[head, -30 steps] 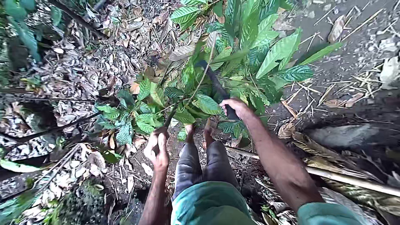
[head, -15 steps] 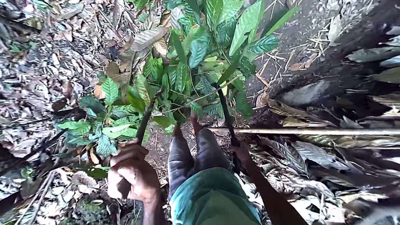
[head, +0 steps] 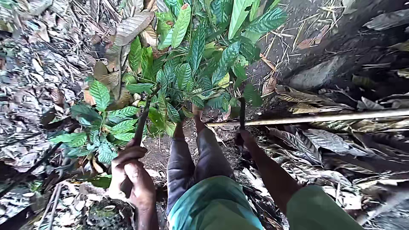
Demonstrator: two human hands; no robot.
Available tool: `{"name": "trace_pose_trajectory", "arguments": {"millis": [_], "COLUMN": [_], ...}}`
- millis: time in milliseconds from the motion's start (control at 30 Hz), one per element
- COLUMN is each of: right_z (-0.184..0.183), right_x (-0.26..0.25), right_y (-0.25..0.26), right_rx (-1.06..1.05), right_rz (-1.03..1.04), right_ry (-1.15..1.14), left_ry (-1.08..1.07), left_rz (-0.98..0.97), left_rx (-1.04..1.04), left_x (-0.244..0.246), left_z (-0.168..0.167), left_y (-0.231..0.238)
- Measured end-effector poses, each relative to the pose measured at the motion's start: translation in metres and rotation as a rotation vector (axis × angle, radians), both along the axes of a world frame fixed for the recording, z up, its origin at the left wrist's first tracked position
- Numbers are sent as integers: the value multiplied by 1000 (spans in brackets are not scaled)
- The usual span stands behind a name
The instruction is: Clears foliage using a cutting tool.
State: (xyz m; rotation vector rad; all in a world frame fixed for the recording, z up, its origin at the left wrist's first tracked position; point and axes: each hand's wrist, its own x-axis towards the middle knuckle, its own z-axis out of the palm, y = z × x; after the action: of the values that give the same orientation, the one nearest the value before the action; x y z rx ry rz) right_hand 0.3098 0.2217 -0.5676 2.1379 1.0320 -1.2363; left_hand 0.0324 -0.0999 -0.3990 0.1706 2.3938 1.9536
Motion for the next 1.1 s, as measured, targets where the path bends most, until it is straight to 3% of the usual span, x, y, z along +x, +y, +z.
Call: {"name": "trace_pose_trajectory", "arguments": {"millis": [133,267,333,467,667,833,967,1100], "right_z": [-43,-30,-27,-17,-27,-32,-16,26], "right_x": [-100,-167,-182,-224,-317,-299,-237,-173], "right_y": [-29,-88,-112,-151,-197,-172,-134,-91], "right_rx": [-89,-203,-288,-492,-526,-495,-429,-412], "right_rz": [-254,-337,-271,46,198,474,481,436], "right_ry": [301,459,445,436,446,385,272,265], "left_ry": [4,16,50,95,28,9,-8,-25], "left_rz": [-20,-33,-21,84,361,303,300,269], "left_rx": [-18,-70,-120,-238,-314,-332,-242,-188], "left_x": [7,10,8,-2,-20,-30,-29,-18], "left_z": [-1,0,-3,-21,-45,-50,-52,-43], "left_y": [-5,-7,-9,-31,-70,-85,-79,-79]}}
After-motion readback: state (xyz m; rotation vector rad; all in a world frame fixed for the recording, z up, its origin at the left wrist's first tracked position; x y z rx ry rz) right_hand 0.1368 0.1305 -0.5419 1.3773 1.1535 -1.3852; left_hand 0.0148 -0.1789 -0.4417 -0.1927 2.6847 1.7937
